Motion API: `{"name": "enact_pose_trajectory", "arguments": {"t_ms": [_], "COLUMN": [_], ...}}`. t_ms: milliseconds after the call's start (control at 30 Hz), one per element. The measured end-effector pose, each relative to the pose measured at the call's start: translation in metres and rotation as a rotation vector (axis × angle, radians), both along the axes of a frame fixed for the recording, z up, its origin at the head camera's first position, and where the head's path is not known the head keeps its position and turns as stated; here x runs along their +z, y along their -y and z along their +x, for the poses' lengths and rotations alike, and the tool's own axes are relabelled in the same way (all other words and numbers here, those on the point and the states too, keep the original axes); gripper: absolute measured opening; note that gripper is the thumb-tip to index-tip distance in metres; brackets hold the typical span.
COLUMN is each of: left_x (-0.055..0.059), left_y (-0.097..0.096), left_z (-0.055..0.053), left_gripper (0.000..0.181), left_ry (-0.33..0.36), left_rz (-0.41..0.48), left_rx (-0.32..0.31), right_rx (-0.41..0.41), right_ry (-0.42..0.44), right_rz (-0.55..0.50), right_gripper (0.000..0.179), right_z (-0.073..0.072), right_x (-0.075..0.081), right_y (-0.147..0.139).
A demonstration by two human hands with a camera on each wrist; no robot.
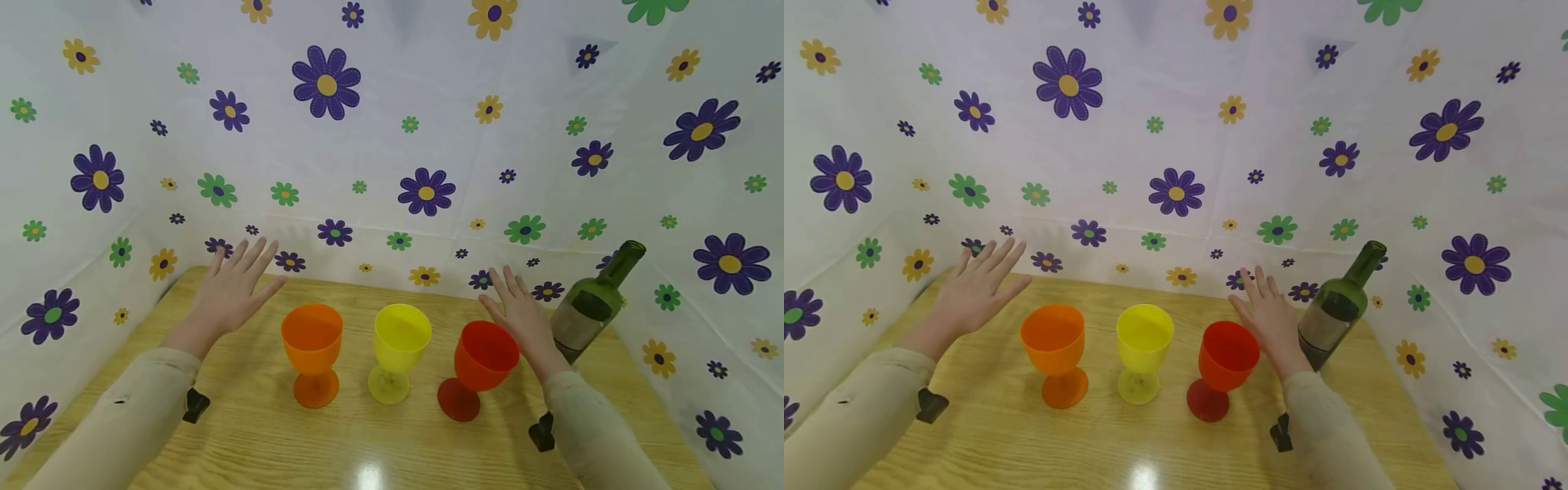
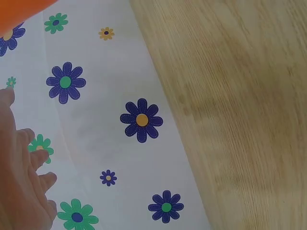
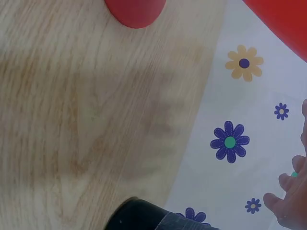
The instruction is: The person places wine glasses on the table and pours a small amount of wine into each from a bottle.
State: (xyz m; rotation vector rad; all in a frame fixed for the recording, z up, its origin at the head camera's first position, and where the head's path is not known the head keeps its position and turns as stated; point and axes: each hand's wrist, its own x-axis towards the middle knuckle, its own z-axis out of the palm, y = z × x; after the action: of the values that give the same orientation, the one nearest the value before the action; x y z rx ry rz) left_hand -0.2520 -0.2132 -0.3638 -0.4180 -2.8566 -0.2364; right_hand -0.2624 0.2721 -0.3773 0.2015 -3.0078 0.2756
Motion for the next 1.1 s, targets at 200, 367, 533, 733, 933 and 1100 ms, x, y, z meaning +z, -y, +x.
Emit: {"name": "enact_pose_trajectory", "arguments": {"t_ms": [200, 367, 533, 733, 933, 1100], "left_x": [-0.001, -0.001, -0.005, -0.010, -0.017, -0.024], "left_y": [-0.004, -0.008, -0.012, -0.020, -0.034, -0.044], "left_z": [0.015, 0.031, 0.046, 0.063, 0.076, 0.083], "left_gripper": [0.070, 0.064, 0.059, 0.056, 0.065, 0.072], "left_ry": [-0.036, -0.077, -0.101, -0.148, -0.129, -0.053], "left_rz": [0.082, 0.191, 0.359, 0.517, 0.640, 0.761], "left_rx": [-0.025, -0.056, -0.107, -0.204, -0.223, -0.202], "right_rx": [-0.008, -0.014, -0.035, -0.052, -0.064, -0.088], "right_ry": [-0.027, -0.050, -0.053, -0.043, -0.075, -0.129], "right_rz": [-0.178, -0.406, -0.560, -0.684, -0.730, -0.768], "right_gripper": [0.072, 0.065, 0.061, 0.058, 0.059, 0.058], "right_z": [0.006, 0.016, 0.027, 0.040, 0.051, 0.063], "right_x": [-0.005, -0.007, -0.008, -0.010, -0.011, -0.005], "right_y": [-0.004, -0.007, -0.009, -0.008, -0.007, -0.005]}}
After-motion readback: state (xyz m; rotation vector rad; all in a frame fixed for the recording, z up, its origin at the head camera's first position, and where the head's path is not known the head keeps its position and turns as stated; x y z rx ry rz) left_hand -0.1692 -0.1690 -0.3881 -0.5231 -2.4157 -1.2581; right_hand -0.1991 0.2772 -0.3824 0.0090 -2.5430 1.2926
